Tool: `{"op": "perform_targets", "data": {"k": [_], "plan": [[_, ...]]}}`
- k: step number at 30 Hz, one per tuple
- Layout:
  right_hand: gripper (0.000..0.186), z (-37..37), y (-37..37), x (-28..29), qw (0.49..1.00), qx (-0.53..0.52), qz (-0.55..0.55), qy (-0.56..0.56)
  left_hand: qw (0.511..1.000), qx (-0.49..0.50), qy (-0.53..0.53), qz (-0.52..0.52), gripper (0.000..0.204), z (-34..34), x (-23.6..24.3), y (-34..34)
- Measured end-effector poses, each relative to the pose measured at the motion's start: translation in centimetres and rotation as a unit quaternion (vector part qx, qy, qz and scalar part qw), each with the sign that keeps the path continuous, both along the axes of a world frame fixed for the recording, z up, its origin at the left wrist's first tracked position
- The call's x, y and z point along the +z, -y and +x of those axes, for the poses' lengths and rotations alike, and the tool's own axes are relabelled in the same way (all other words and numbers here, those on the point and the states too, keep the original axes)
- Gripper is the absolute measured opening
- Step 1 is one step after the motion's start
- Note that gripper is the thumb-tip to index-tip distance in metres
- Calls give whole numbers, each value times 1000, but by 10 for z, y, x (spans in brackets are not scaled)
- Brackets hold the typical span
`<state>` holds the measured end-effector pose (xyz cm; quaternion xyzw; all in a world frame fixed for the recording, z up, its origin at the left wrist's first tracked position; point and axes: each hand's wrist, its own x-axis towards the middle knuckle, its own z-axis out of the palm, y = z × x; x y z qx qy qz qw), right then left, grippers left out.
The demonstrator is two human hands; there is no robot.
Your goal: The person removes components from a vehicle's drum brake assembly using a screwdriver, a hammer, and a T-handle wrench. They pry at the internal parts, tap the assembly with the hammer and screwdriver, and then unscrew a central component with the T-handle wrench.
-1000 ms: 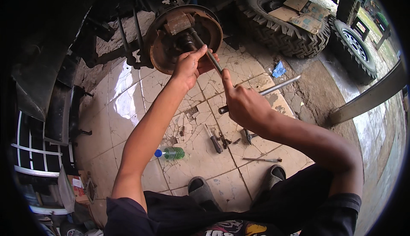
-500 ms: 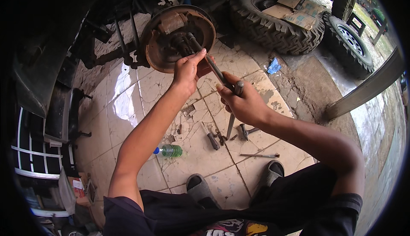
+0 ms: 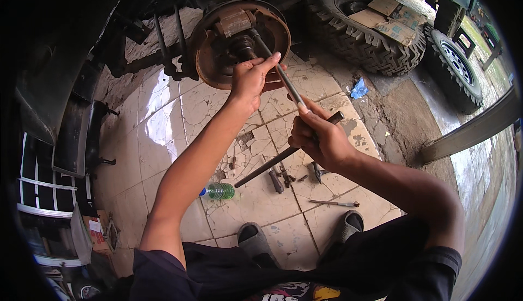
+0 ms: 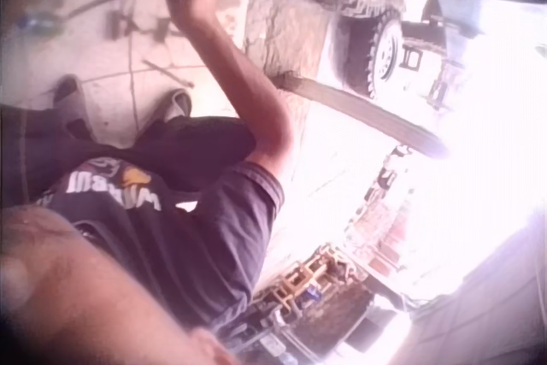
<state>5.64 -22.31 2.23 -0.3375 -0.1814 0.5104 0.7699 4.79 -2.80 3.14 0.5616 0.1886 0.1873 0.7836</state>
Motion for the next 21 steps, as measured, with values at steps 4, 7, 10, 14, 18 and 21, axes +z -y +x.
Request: {"op": "perform_targets", "data": {"k": [4,7,10,14,18,21], "plan": [[19,0,-1,5,996,10,-1,-91,1000,-7,2,-14,19,-1,1,-1],[16,-8,-2,8,992,-10,-4,-125,999,-17,8,-29,20,0,1,-2],[18,-13,-6,16,994,-15,-12,-105,998,-34,13,-41,20,-2,2,-7],[28,-13,-7,29,997,-29,-63,23,996,-57,5,-69,19,-8,16,-8],[36,-6,-5,11,997,-46,-56,22,994,-83,-8,-65,16,-9,16,-6],[34,5,1,8,998,-8,-8,-62,993,-103,16,-57,15,-6,8,-4]]}}
